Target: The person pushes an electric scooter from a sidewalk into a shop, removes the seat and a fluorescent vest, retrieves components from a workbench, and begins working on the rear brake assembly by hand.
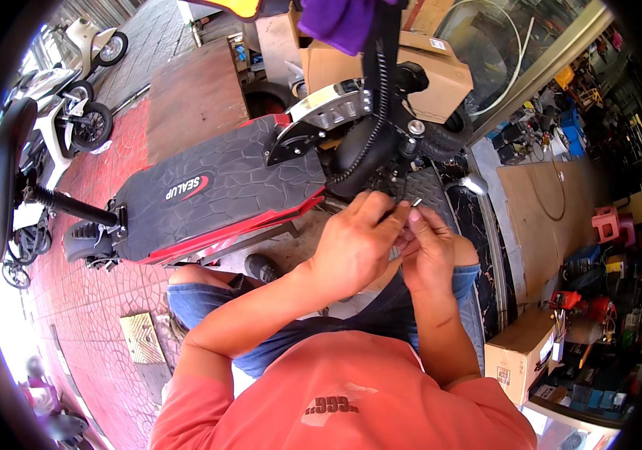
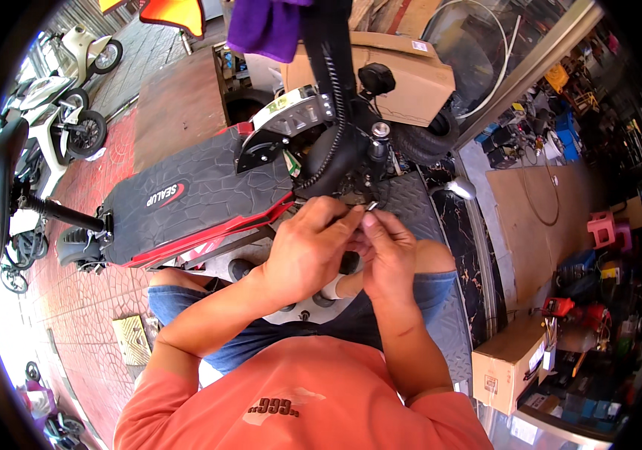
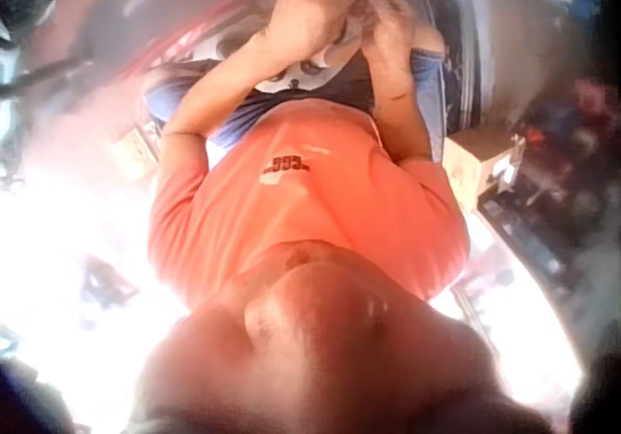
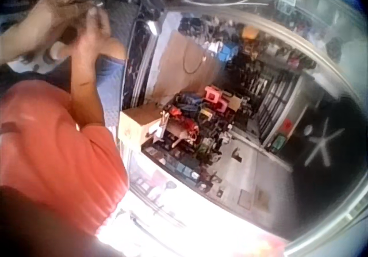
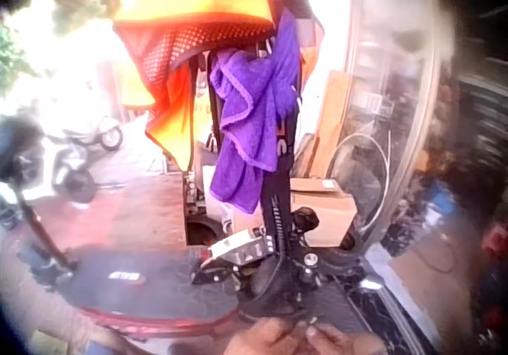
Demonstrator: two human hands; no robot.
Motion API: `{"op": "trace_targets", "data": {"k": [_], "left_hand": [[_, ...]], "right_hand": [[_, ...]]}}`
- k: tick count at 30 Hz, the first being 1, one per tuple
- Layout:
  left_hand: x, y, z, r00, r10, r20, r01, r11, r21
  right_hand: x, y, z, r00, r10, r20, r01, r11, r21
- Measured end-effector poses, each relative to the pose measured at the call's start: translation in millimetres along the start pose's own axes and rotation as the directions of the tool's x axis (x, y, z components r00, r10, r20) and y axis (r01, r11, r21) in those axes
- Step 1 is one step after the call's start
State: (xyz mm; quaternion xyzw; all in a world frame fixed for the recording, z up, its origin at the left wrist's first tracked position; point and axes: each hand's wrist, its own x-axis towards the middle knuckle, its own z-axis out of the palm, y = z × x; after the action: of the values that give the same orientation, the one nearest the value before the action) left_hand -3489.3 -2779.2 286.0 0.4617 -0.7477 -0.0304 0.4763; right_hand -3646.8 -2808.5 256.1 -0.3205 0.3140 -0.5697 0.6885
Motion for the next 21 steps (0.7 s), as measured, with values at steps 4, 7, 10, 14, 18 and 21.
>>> {"op": "trace_targets", "data": {"k": [4, 7, 10, 14, 18, 21], "left_hand": [[23.9, 9.9, -4.9, 0.991, 0.123, 0.06, -0.116, 0.986, -0.119], [45.8, -18.8, -37.3, 0.986, 0.166, 0.014, -0.166, 0.986, 0.005], [64.0, -75.1, -83.7, 0.977, -0.2, -0.078, 0.21, 0.965, 0.159], [101.3, -152.2, -96.3, 0.881, -0.471, -0.045, 0.469, 0.854, 0.225], [126.2, -175.9, -74.3, 0.848, -0.529, 0.016, 0.512, 0.829, 0.225], [130.1, -210.7, -50.2, 0.747, -0.653, 0.125, 0.651, 0.757, 0.063]], "right_hand": [[-1.4, -46.0, -29.2, 0.965, -0.258, -0.05, 0.249, 0.959, -0.138], [-0.7, -98.9, -82.5, 0.893, -0.427, -0.142, 0.355, 0.862, -0.361], [21.8, -89.2, -167.9, 0.941, -0.282, -0.187, 0.13, 0.811, -0.571], [35.1, 105.2, -402.0, 0.955, -0.294, -0.039, 0.073, 0.361, -0.93], [7.9, 236.7, -415.2, 0.929, 0.193, -0.316, -0.302, -0.1, -0.948], [0.5, 271.2, -416.3, 0.861, 0.314, -0.4, -0.319, -0.28, -0.905]]}}
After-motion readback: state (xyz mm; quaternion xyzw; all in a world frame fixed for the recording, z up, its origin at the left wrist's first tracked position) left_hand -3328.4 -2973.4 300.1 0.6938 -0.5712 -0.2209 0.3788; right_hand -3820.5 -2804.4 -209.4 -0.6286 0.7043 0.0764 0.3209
